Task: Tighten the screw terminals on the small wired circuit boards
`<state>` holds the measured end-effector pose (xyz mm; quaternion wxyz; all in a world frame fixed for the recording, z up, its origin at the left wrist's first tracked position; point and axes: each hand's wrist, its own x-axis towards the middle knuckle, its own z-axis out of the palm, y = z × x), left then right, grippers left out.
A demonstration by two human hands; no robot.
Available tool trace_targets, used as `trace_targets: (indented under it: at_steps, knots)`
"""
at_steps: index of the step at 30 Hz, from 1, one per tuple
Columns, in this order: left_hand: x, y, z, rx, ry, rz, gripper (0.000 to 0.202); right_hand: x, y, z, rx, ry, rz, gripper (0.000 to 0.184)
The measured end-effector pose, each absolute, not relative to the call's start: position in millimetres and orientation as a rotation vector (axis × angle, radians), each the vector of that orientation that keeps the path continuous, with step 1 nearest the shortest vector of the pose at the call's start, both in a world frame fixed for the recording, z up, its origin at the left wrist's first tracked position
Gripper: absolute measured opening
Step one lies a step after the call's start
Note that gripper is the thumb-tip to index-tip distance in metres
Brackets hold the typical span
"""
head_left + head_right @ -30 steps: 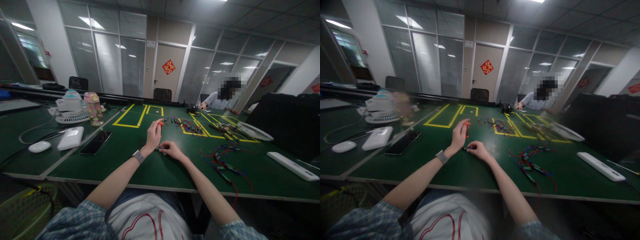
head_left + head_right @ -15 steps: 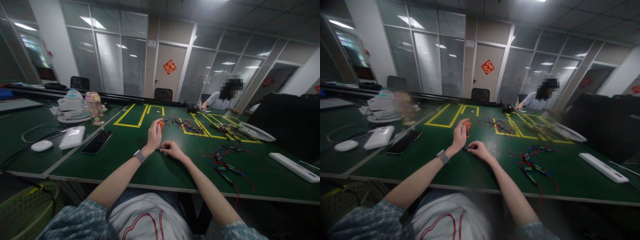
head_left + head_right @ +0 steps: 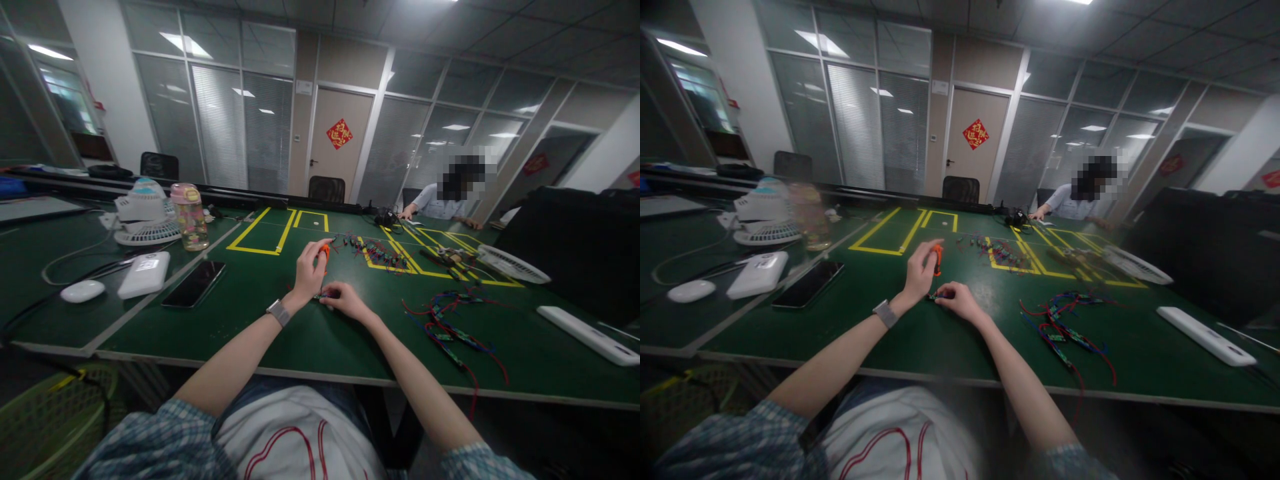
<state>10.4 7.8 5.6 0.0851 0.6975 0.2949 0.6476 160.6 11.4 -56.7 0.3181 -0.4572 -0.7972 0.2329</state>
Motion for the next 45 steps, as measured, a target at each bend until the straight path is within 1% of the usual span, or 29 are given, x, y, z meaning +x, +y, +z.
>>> trace_targets:
  at_steps: [8,14,17,31,32,35,37,40,45]
  knots:
    - [11.1,4.6,7.8,2.114,0.939,1.956,0.023,160.2,10.8,-56.1,-1.201,-2.085,0.616,0.019]
    - [10.1,7.6,5.0,2.073,0.887,1.919,0.031,159.4,9.2,-53.9,-1.218,-2.091,0.606,0.017]
    - [10.6,9.2,5.6,2.046,0.889,1.912,0.032,159.5,9.4,-54.0,-1.220,-2.095,0.599,0.018]
    - [11.5,6.7,7.8,2.055,1.012,2.012,0.017,159.7,9.6,-54.7,-1.225,-2.097,0.620,0.019]
    - [11.3,7.1,7.5,2.053,0.993,2.000,0.018,159.6,9.7,-54.5,-1.228,-2.099,0.608,0.019]
    - [10.3,8.5,6.6,2.055,0.916,1.968,0.029,159.4,9.9,-54.3,-1.237,-2.102,0.588,0.019]
    - [9.8,9.3,6.2,2.051,0.893,1.966,0.031,159.5,10.0,-54.5,-1.232,-2.102,0.587,0.019]
    - [10.1,9.0,6.6,2.040,0.916,1.973,0.029,159.7,10.0,-55.0,-1.217,-2.095,0.589,0.018]
    - [11.8,4.9,9.2,2.062,1.013,2.016,0.018,160.0,9.9,-55.2,-1.211,-2.094,0.612,0.018]
